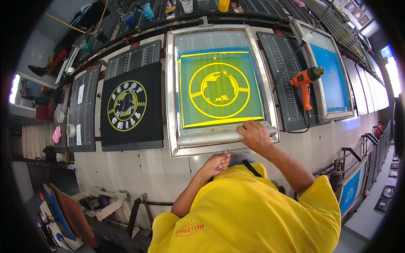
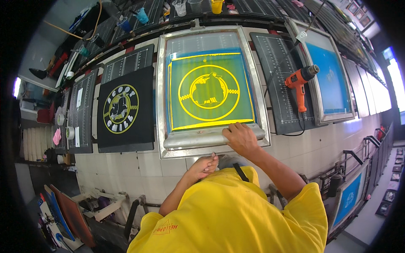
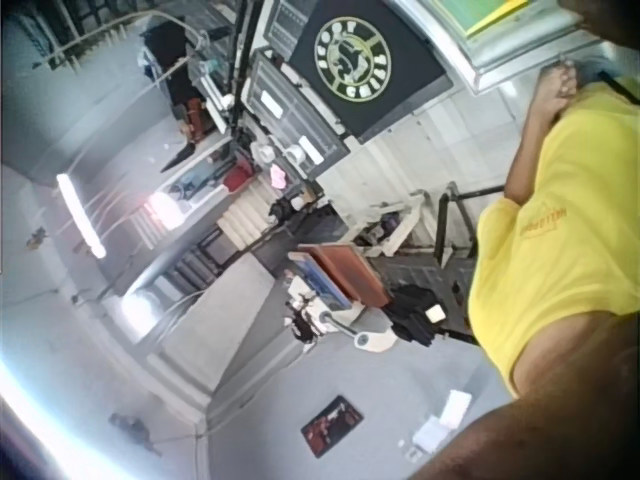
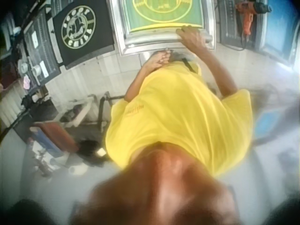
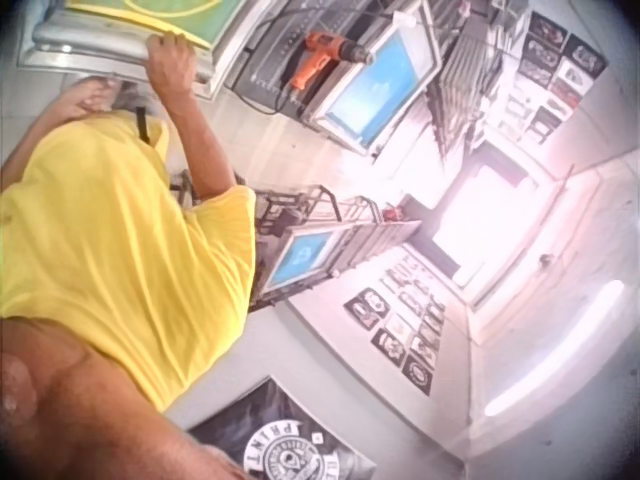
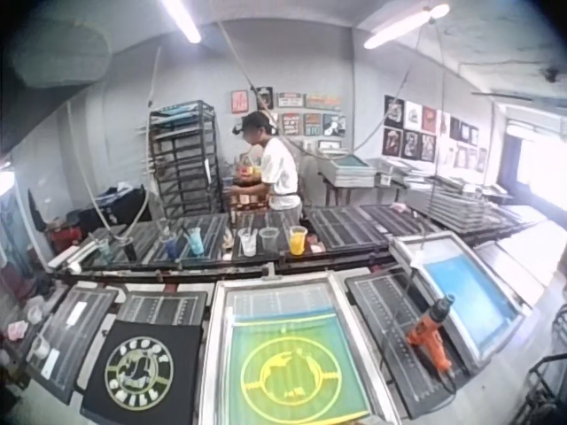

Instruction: The person stirs yellow ink in a cup, pours it onto a screen printing frame, and then uses a squeegee to spread the ink across the mesh to print a design onto a black t-shirt.

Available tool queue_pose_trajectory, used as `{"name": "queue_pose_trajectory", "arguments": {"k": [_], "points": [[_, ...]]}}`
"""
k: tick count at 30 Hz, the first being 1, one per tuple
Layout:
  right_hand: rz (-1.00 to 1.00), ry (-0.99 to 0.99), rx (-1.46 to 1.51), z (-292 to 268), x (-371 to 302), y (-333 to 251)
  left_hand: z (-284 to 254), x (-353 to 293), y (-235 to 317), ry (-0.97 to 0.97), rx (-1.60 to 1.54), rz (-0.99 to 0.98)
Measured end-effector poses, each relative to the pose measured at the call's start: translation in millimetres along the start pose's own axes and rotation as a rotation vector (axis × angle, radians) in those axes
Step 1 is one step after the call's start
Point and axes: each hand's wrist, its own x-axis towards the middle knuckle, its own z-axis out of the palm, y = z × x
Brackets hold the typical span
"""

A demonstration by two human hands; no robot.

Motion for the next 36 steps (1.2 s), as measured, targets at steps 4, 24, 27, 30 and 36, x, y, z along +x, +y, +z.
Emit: {"name": "queue_pose_trajectory", "arguments": {"k": [4,24,27,30,36], "points": [[0.002,-0.023,-0.025,-2.0,2.2,0.7,24.7,-26.5,7.4,0.083,0.374,0.103],[0.162,0.073,-0.045,-2.6,-41.0,44.7,25.6,-94.1,106.1,0.795,2.270,0.813],[0.156,0.102,-0.015,-4.5,-38.5,46.1,26.8,-95.6,111.6,0.769,2.239,0.910],[0.178,0.097,-0.021,-11.1,-40.5,43.4,35.5,-95.4,106.6,0.773,2.238,0.910],[0.127,0.121,-0.133,11.8,-29.4,55.4,-3.1,-73.7,114.4,0.803,2.359,1.122]]}}
